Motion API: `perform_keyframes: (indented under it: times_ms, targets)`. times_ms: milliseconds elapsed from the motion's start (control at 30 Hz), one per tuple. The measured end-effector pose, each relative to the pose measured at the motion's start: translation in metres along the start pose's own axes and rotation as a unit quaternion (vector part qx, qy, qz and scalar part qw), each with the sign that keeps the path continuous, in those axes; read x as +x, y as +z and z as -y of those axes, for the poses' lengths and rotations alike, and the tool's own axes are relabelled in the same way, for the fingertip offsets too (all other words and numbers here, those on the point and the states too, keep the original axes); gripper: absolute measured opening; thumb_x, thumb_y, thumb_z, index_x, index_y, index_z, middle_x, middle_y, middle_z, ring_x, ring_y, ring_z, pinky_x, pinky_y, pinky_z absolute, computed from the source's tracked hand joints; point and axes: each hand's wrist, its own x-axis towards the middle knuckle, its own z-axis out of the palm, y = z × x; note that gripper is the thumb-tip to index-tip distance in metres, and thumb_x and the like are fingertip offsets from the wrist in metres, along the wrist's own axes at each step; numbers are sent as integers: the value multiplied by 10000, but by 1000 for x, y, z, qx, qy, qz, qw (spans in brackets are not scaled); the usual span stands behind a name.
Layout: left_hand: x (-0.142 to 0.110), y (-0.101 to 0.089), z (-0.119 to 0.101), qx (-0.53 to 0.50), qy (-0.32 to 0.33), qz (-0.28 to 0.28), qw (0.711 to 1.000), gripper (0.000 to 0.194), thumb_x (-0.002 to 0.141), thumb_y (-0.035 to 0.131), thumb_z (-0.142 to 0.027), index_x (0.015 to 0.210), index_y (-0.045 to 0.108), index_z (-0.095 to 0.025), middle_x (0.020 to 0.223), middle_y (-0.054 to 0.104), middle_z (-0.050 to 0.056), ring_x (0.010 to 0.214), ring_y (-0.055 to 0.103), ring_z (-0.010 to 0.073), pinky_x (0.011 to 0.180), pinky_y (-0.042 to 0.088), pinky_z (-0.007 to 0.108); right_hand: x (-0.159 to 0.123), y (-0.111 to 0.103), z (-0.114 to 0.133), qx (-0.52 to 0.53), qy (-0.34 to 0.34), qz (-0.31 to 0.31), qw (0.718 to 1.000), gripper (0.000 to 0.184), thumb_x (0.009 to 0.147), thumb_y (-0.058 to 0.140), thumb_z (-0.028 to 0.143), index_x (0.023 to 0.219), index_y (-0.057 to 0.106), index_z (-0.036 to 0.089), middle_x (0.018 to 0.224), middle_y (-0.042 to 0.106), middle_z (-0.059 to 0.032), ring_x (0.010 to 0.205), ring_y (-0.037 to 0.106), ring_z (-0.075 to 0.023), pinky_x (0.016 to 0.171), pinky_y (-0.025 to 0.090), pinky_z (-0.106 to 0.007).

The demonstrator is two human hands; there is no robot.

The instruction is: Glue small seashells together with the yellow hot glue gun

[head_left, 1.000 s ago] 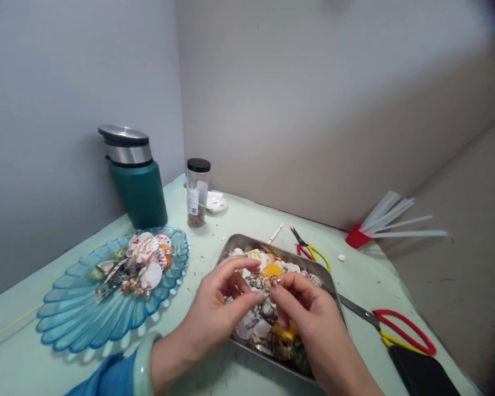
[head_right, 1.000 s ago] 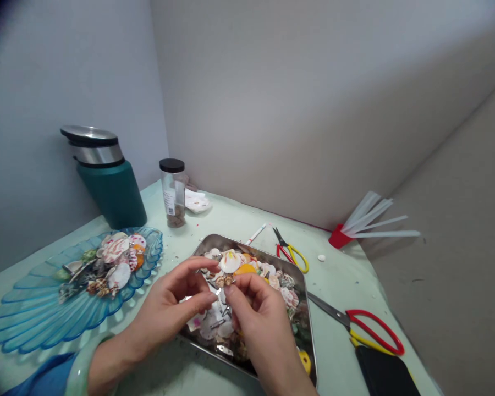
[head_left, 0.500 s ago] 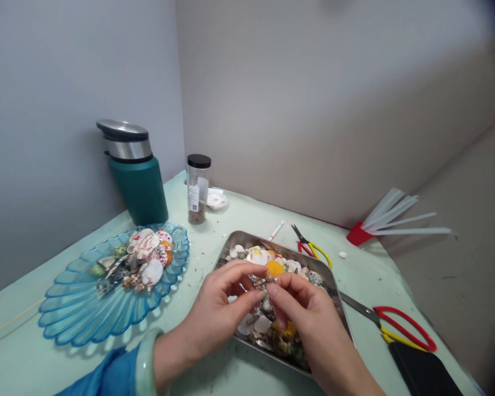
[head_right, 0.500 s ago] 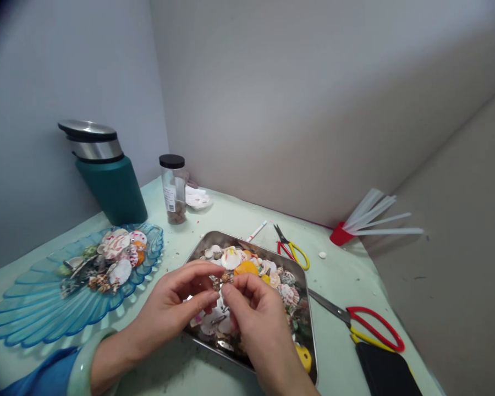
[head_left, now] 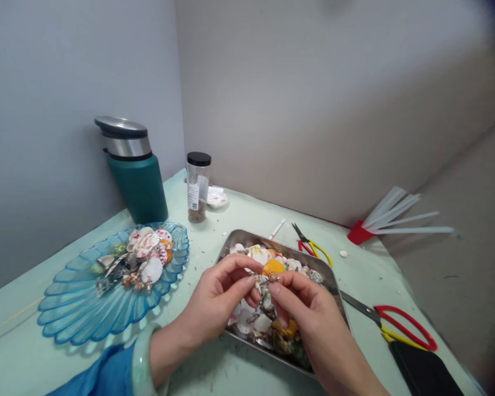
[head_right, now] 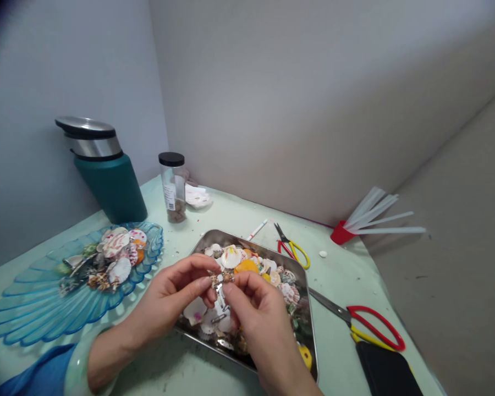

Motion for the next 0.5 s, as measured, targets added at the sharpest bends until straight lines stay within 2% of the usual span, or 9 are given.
perform_keyframes:
  times_ms: [133, 267, 500]
  targets:
    - [1, 1, 1, -20, -21, -13, 999, 206, 775, 682, -249, 957, 633, -166, 761, 640, 9, 606, 594, 116, 573, 506, 227, 0, 0, 1, 0, 5, 3, 1000, 257, 776, 655, 344, 636, 520, 175, 495, 442, 76, 476, 369, -74, 483, 294, -204]
    - [2, 1, 1, -21, -1, -31, 999, 225, 745, 711, -216, 955, 647, -170, 851, 636, 22, 695, 589, 124, 593, 521, 218, 1, 0, 2, -6, 10, -2, 1000, 252, 764, 654, 336, 622, 516, 181, 485, 441, 76, 462, 366, -74, 467, 290, -201]
    - [2, 0, 0, -5, 20, -52, 998, 177, 727, 714, -151, 898, 675, -174, 848, 673, 17, 800, 613, 136, 691, 520, 211, 1, 0, -1, -23, 13, -7, 1000, 232, 784, 635, 340, 655, 523, 182, 458, 434, 81, 456, 355, -75, 460, 288, -195]
